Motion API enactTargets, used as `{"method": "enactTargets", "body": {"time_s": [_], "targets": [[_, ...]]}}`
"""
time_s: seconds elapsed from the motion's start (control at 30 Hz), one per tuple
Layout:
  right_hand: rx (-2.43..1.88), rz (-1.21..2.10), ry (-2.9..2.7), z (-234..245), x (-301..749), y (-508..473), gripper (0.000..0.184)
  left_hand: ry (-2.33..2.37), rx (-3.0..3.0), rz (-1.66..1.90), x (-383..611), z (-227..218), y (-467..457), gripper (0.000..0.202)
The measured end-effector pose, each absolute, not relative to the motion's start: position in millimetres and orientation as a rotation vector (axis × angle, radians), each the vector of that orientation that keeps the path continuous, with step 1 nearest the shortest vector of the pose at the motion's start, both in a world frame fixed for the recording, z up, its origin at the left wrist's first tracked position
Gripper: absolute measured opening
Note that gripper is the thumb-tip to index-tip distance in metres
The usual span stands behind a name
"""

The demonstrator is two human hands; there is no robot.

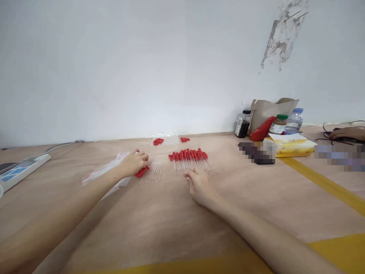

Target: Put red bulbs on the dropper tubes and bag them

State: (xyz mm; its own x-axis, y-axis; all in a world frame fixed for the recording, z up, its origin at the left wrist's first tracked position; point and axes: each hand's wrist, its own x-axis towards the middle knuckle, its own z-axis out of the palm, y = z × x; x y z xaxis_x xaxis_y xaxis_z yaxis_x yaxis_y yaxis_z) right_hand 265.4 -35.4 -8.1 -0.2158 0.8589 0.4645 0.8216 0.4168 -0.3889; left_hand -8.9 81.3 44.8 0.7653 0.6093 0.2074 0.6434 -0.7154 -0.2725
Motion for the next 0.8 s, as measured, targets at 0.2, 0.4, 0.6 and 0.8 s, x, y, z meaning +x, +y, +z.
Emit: {"method": "enactTargets", "body": {"time_s": [0.2, 0.4, 0.6, 0.8], "targets": [[-1.384, 0.087, -1.994, -9, 267, -36, 0.020, -0.978, -2.648, -0.102, -1, 49, 87, 0.019], [-1.330, 0.052, -1.974, -12, 268, -37, 0.019, -1.034, -2.657, -0.338, 2, 58, 61, 0.009], [-1.192, 0.069, -2.100, -5, 255, -31, 0.022, -1.116, -2.847, -0.902, 12, 18, -3, 0.009], [-1.020, 0.076, -2.085, -9, 232, -21, 0.020, -1.127, -2.761, -0.983, 13, -4, -15, 0.015]]}}
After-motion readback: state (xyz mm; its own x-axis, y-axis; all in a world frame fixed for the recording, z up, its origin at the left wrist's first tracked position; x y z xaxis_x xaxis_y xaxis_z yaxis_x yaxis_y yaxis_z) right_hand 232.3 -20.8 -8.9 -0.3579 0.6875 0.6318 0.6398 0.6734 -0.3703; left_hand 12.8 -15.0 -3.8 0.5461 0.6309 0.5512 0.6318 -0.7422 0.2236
